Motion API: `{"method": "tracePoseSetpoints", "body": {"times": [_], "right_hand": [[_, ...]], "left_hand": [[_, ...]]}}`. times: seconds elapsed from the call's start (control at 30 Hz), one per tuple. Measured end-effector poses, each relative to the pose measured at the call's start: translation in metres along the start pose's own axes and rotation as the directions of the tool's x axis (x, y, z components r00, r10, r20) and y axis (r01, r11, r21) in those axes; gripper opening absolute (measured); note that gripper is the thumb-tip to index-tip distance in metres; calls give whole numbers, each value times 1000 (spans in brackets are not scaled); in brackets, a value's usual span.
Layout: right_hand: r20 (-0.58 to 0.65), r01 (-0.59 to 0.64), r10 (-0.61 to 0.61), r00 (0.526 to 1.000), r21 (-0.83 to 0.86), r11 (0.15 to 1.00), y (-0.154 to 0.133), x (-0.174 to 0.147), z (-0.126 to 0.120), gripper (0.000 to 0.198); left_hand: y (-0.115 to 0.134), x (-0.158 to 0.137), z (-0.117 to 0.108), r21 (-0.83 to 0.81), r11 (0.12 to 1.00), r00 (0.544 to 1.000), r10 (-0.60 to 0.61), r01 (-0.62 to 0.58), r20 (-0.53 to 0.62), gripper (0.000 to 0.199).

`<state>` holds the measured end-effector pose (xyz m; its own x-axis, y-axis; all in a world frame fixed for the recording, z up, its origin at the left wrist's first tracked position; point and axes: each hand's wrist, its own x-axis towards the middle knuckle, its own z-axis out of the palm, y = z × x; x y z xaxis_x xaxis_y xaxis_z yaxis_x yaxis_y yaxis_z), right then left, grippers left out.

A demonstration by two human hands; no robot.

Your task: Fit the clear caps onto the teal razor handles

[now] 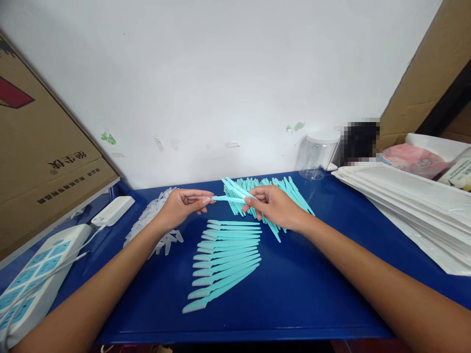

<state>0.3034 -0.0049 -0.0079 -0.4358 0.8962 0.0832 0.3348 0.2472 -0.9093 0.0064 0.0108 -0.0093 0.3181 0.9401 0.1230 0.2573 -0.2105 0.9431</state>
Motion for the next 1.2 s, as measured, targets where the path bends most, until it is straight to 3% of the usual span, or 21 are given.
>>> {"method": "tracePoseSetpoints", "body": {"times": [0.23,0.53,0.67,0.8,0.93,1.03,1.2], "right_hand": [[37,-2,1,999,26,1000,-8,-5,8,43],[32,8,-10,999,41,999,-7,-4,11,39],[16,24,-25,1000,61,998,-6,-3,8,38],[8,40,-41,999,44,998,-4,-3,4,36],[4,34,-34,999,5,999,-2,-2,2,38],[4,35,-35,999,-7,999,0,-2,2,40],[-2,39,-39,999,-15,999,0,-1,2,41]], "left_hand": [[-1,-3,11,9,1000,998,23,-24,67,38],[5,-6,16,87,995,997,48,-53,59,39],[11,-2,-12,338,939,997,57,-68,44,43],[11,0,-58,736,675,997,76,-60,12,31],[5,-1,-85,750,661,991,-115,23,72,31],[-1,-2,-88,742,667,984,-169,72,56,37],[-4,-4,-85,797,583,970,-243,156,-11,44]]}}
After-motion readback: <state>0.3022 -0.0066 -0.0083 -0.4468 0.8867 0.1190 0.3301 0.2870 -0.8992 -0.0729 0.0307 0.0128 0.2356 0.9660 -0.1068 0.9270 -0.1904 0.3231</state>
